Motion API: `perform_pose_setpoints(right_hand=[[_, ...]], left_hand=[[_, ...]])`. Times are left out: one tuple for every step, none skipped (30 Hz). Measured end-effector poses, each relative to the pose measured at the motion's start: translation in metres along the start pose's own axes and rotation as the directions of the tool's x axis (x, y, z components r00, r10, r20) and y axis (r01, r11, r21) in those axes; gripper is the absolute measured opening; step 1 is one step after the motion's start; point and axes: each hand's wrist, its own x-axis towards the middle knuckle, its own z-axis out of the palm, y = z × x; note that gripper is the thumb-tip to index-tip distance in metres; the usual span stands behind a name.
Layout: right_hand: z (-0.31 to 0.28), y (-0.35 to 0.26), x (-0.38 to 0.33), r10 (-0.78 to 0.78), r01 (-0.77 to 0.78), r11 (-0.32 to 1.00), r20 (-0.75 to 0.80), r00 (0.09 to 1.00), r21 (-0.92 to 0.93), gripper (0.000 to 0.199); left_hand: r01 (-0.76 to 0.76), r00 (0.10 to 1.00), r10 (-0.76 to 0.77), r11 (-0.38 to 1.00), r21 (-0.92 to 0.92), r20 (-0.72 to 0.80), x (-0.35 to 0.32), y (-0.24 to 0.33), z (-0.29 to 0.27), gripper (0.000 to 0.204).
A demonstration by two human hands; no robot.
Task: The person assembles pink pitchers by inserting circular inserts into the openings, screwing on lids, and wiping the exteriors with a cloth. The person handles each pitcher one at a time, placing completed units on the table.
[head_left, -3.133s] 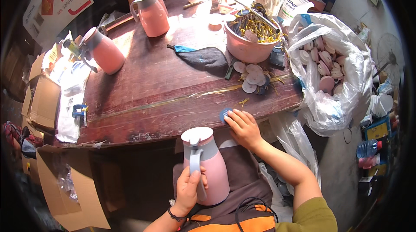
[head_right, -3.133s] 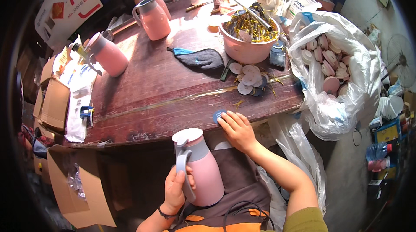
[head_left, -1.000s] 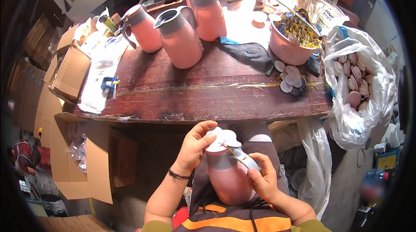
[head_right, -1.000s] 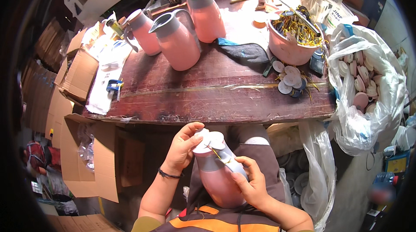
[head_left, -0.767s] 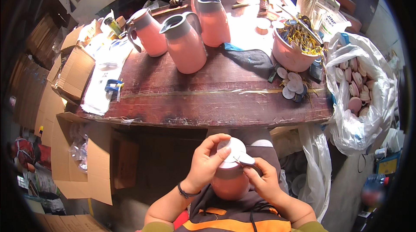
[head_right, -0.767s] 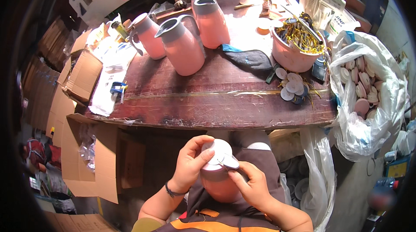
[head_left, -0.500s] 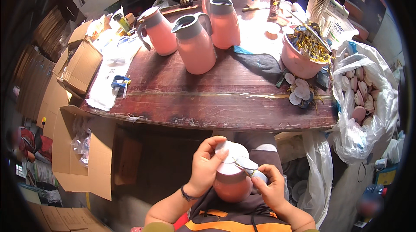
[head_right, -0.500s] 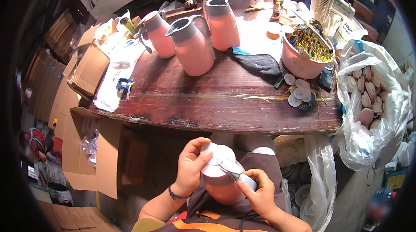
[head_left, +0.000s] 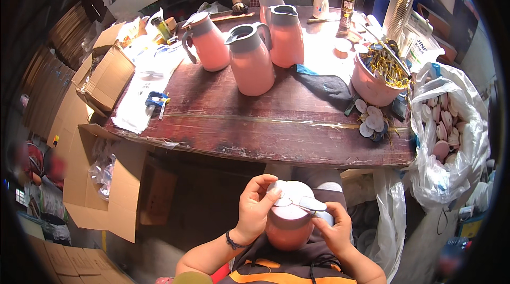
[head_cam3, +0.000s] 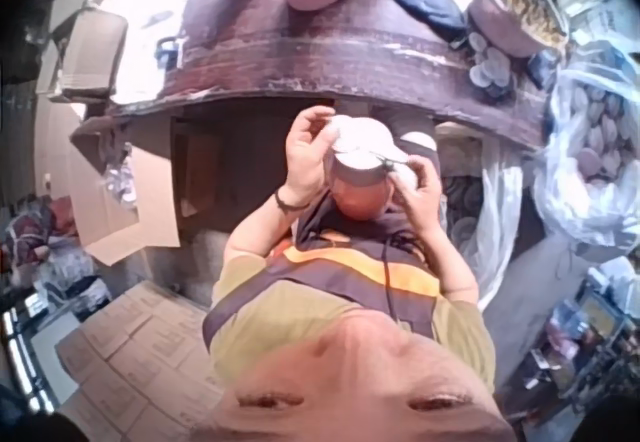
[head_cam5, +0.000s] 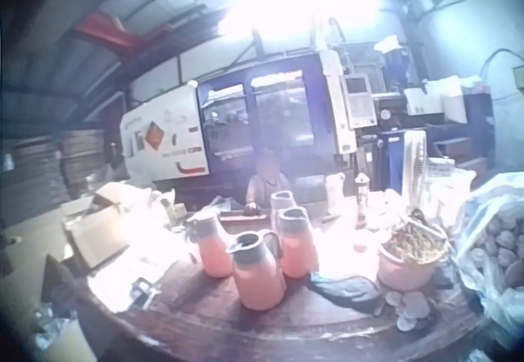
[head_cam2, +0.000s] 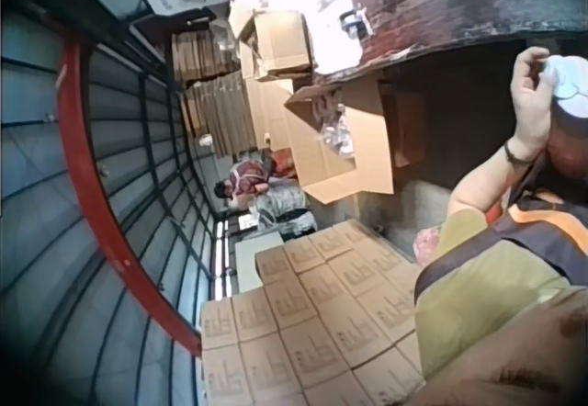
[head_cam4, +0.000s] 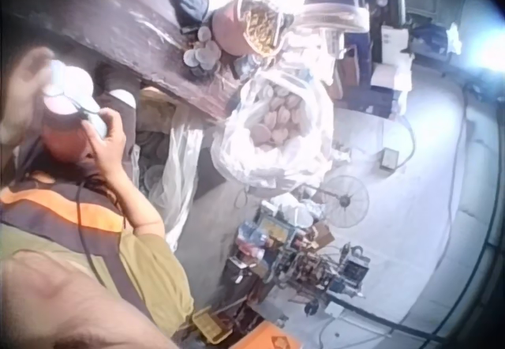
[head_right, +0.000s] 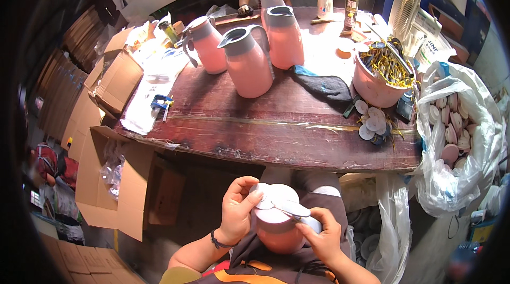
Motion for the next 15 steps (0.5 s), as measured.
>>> perform_pose_setpoints(right_hand=[[-0.003,0.001,-0.002,0.029,-0.029,0.998,0.001,1.000,0.047,0.030],[-0.006,0.002,-0.003,0.058,-0.058,0.994,0.003,0.998,0.094,0.030],[-0.007,0.003,-0.005,0.094,-0.094,0.985,0.009,0.996,0.141,0.029],[-0.005,-0.002,-0.004,0.079,-0.083,0.980,0.027,0.996,0.179,0.029],[-0.005,-0.001,-0.004,0.052,-0.053,0.987,0.015,0.999,0.151,0.029],[-0.004,0.001,-0.003,0.021,-0.022,0.992,0.004,1.000,0.124,0.030],[-0.004,0.003,-0.003,-0.009,0.010,0.995,-0.006,1.000,0.097,0.030],[-0.004,0.003,-0.003,0.016,-0.012,0.992,-0.035,0.999,0.122,0.031],[-0.005,0.002,-0.004,0.044,-0.034,0.988,-0.062,0.997,0.151,0.031],[-0.006,0.001,-0.006,0.076,-0.059,0.982,-0.089,0.993,0.177,0.032],[-0.010,-0.005,-0.009,0.235,-0.208,0.944,-0.076,0.969,0.258,0.032],[-0.011,-0.007,-0.012,0.228,-0.200,0.943,-0.078,0.971,0.267,0.033],[-0.011,-0.009,-0.014,0.220,-0.190,0.943,-0.083,0.972,0.275,0.035],[-0.012,-0.015,-0.017,0.187,-0.159,0.927,-0.052,0.981,0.339,0.036],[-0.010,-0.025,-0.020,0.149,-0.125,0.905,-0.027,0.988,0.407,0.037]], left_hand=[[-0.042,0.999,0.042,0.998,0.044,0.005,-0.001,0.002,0.000,0.026],[-0.084,0.996,0.083,0.993,0.087,0.011,-0.002,0.004,0.001,0.025],[-0.119,0.993,0.118,0.984,0.132,0.015,-0.004,0.005,0.001,0.023],[-0.171,0.984,0.149,0.946,0.277,0.097,-0.005,0.006,-0.003,0.022],[-0.195,0.978,0.137,0.874,0.446,0.159,-0.007,0.011,-0.003,0.020],[-0.263,0.964,0.205,0.837,0.481,0.170,-0.009,0.011,-0.005,0.020],[-0.327,0.945,0.271,0.793,0.514,0.184,-0.011,0.009,-0.008,0.021],[-0.434,0.899,0.393,0.751,0.497,0.192,-0.014,0.006,-0.012,0.020],[-0.312,0.950,0.292,0.881,0.356,0.111,-0.026,0.011,-0.014,0.016],[-0.285,0.934,0.178,0.894,0.345,0.311,-0.033,0.023,-0.021,0.020],[-0.255,0.866,0.057,0.905,0.340,0.497,-0.039,0.034,-0.025,0.023],[-0.181,0.804,-0.084,0.908,0.377,0.589,-0.044,0.037,-0.017,0.028],[-0.112,0.713,-0.220,0.901,0.418,0.665,-0.046,0.035,-0.006,0.033],[0.174,0.669,-0.408,0.899,0.403,0.622,-0.055,0.024,0.003,0.041],[0.232,0.586,-0.538,0.828,0.511,0.606,-0.056,0.016,0.006,0.048]])
